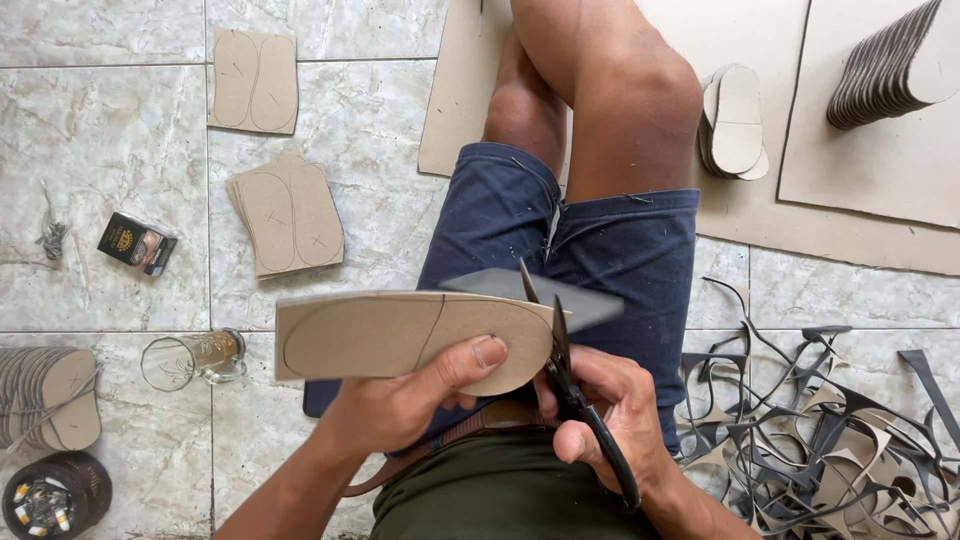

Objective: The person lies on the floor and cuts sandal sole shapes out of cardboard sheets with scissors, following drawn outlines. They trim around each outline, set finished cutouts onto a growing stack, and pick up new marked cardboard pieces to continue cutting.

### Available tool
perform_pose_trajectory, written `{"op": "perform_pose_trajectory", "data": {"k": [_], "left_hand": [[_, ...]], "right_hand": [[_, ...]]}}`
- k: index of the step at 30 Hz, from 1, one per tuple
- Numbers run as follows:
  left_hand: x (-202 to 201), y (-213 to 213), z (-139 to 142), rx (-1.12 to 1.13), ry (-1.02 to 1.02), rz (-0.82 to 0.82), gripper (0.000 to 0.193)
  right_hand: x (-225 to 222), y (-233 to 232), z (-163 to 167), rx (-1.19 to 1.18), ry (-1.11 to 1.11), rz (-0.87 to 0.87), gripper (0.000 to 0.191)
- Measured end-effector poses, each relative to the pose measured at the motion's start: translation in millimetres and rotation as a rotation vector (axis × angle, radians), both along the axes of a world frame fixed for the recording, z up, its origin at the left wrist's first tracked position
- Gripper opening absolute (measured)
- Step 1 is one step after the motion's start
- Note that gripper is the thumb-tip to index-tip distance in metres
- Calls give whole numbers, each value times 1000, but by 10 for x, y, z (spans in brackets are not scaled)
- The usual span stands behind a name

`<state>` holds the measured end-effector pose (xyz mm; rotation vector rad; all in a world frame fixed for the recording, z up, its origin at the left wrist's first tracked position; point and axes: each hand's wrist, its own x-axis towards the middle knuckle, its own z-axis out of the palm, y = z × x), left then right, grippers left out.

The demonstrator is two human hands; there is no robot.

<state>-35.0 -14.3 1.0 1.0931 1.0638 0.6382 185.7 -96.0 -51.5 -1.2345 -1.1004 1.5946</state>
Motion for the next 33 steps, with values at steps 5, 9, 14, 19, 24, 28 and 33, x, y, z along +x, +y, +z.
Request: {"op": "perform_pose_trajectory", "data": {"k": [5, 9, 14, 19, 24, 28, 33], "left_hand": [[-50, 80, 44, 45, 27, -124, 22], [-93, 163, 46, 31, -16, -168, 22], [-227, 350, 8, 13, 110, -186, 25], [-131, 300, -206, 296, -266, 143, 21], [-147, 103, -243, 325, -121, 179, 19], [-165, 123, -156, 337, -113, 168, 19], [-173, 208, -69, 324, -117, 106, 22]], "right_hand": [[15, 19, 21, 103, 72, -15, 90], [-14, 83, 95, 138, 59, -35, 84], [-4, 31, 27, 81, 70, 2, 81], [37, 23, -25, 68, 35, 5, 77], [89, 77, 81, 114, -114, 42, 75], [47, 85, 60, 124, -33, 6, 81], [56, 9, -24, 110, -6, -25, 83]]}}
